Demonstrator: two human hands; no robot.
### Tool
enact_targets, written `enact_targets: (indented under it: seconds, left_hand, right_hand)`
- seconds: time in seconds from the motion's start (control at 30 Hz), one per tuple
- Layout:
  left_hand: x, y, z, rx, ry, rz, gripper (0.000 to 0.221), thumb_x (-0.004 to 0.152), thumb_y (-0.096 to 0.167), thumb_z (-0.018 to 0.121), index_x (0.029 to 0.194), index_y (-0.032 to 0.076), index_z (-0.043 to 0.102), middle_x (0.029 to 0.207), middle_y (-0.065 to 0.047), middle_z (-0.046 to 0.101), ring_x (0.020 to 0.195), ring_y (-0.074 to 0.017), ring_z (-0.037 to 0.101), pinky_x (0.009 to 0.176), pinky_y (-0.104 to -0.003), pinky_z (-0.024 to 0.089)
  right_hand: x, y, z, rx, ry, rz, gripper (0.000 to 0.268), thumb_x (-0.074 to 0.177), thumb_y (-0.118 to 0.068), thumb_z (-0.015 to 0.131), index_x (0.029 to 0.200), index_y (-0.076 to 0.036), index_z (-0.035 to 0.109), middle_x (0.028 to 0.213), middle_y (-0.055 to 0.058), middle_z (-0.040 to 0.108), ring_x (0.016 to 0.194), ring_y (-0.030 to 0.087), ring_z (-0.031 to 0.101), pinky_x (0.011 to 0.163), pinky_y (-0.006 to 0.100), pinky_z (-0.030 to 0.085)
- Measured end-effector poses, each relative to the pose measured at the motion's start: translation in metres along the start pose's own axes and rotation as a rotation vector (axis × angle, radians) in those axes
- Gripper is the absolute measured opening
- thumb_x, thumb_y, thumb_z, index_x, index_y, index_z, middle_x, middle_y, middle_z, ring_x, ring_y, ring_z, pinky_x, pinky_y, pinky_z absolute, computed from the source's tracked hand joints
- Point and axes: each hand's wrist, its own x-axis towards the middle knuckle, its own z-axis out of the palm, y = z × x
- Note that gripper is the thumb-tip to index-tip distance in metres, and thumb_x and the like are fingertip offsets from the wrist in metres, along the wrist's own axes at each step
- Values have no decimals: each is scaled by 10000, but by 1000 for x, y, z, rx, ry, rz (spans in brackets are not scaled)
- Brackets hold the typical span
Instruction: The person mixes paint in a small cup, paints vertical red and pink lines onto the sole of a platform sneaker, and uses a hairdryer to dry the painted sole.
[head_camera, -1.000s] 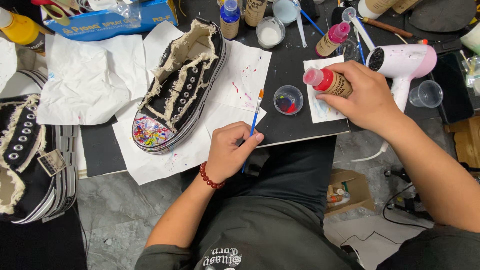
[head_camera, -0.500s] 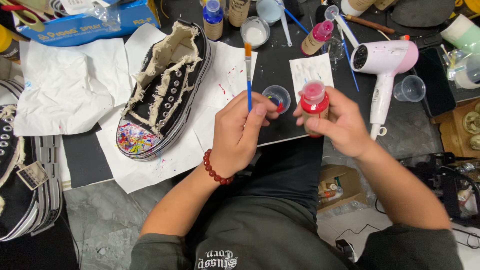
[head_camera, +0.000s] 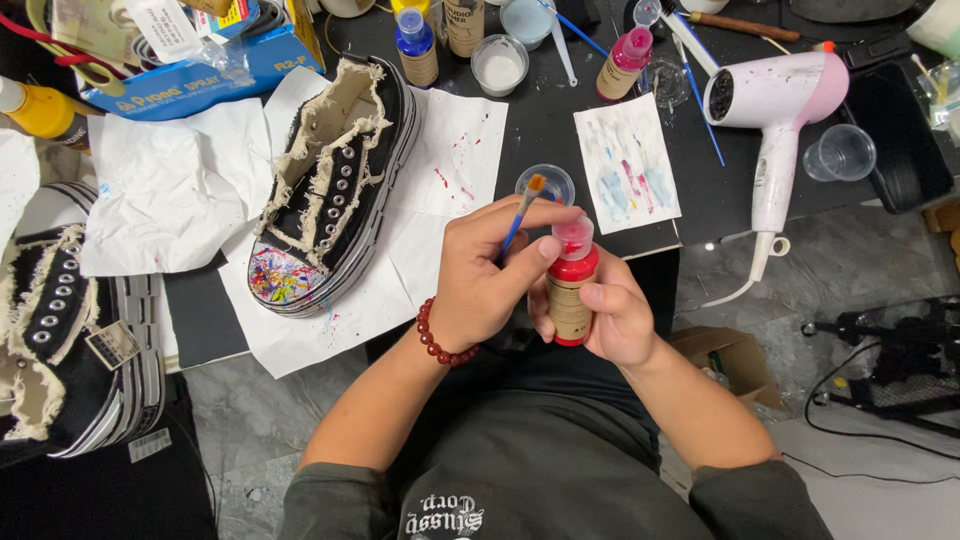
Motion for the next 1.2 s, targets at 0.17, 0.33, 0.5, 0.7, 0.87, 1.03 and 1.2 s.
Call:
enact_targets:
  seconds: [0.17,0.33,0.5,0.7,0.87,1.03,1.2]
  left_hand:
    - [-4,-10,-2,26,-54,55,255,1036,117,631,1252,5,709,1116,-99,733,945,-158,718,873,-276,576]
    - [-13,-13,2,-36,-63,7,282,1040,153,583,1252,-6,678,1129,-96,681,995,-151,667,900,-265,536]
    - [-23,-19,8,-235,-63,-98,316,1081,229,565,1262,-22,627,1142,-70,650,1005,-125,635,897,-262,527]
    - [-29,-26,8,-214,-74,-68,356,1110,292,542,1243,-31,616,1135,-68,607,1031,-120,599,921,-269,506]
    - [-26,-27,4,-155,-80,6,326,1137,272,505,1150,-10,669,1042,-79,643,929,-131,626,866,-254,515]
    - [-14,-3,-13,1,-179,116,272,1050,214,565,1165,6,699,1041,-104,684,909,-161,670,830,-258,528]
    - [-6,25,-22,284,-208,84,218,936,180,713,1095,35,751,919,-89,731,807,-177,723,709,-278,554]
  right_hand:
    - [-6,2,4,103,-52,48,560,978,-374,635,1284,70,484,953,202,639,722,252,653,632,371,561]
    - [-9,9,6,71,-66,23,568,985,-394,632,1264,83,500,935,191,638,709,247,651,622,366,560]
    - [-11,12,6,33,-50,50,600,942,-416,642,1261,68,490,921,178,637,695,238,655,603,353,558]
    - [-11,11,5,-24,-64,62,622,925,-432,641,1245,83,498,918,173,637,700,226,650,609,339,556]
    - [-13,10,8,-76,-82,98,636,908,-437,642,1233,92,506,918,170,631,716,208,638,608,323,547]
    - [-14,7,13,-104,-51,115,665,892,-446,641,1278,75,494,907,164,628,712,200,632,608,314,537]
    - [-12,5,17,-209,-1,131,657,857,-429,613,1299,45,505,891,143,625,690,181,624,610,309,529]
